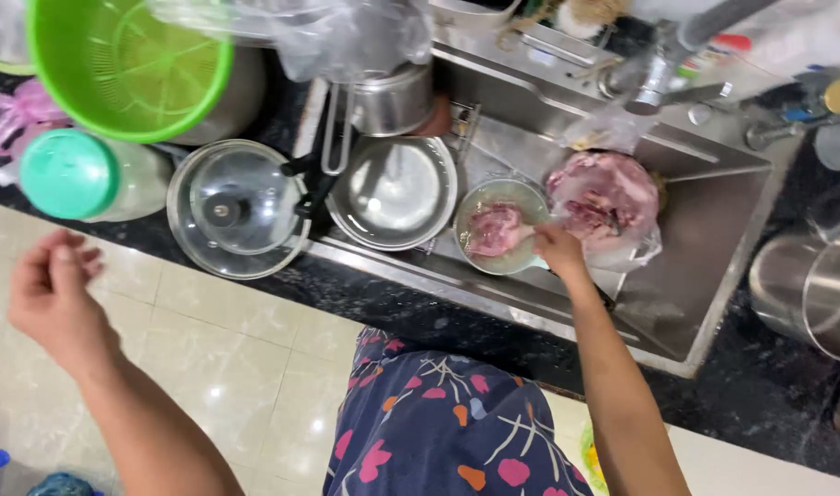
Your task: Washing a pot and then cleaning and seasoning raw poultry in a kitchen sink.
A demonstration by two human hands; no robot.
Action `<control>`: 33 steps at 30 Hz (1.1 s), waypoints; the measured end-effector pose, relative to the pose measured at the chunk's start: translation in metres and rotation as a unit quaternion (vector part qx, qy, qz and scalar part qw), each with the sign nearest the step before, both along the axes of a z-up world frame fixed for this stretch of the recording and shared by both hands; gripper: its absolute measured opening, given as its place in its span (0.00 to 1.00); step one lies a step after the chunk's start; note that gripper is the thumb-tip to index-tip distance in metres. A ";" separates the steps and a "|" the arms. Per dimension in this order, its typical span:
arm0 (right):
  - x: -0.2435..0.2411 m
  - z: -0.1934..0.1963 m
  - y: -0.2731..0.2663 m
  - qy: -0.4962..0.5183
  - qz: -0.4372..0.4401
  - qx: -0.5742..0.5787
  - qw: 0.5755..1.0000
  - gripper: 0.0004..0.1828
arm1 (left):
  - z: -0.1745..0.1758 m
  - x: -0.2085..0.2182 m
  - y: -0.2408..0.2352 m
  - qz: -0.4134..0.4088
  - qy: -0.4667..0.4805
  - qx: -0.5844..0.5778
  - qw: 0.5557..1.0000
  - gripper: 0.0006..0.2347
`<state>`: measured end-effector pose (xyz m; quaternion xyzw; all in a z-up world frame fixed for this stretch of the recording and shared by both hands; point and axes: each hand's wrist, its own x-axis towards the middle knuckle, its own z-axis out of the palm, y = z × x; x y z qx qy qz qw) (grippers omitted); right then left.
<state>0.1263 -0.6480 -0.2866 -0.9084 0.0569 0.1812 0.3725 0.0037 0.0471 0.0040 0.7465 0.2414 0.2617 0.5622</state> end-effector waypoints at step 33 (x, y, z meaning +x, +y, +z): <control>-0.022 0.021 0.072 0.179 -0.179 0.163 0.953 0.19 | 0.044 0.102 0.117 -0.186 0.174 0.362 0.897 0.46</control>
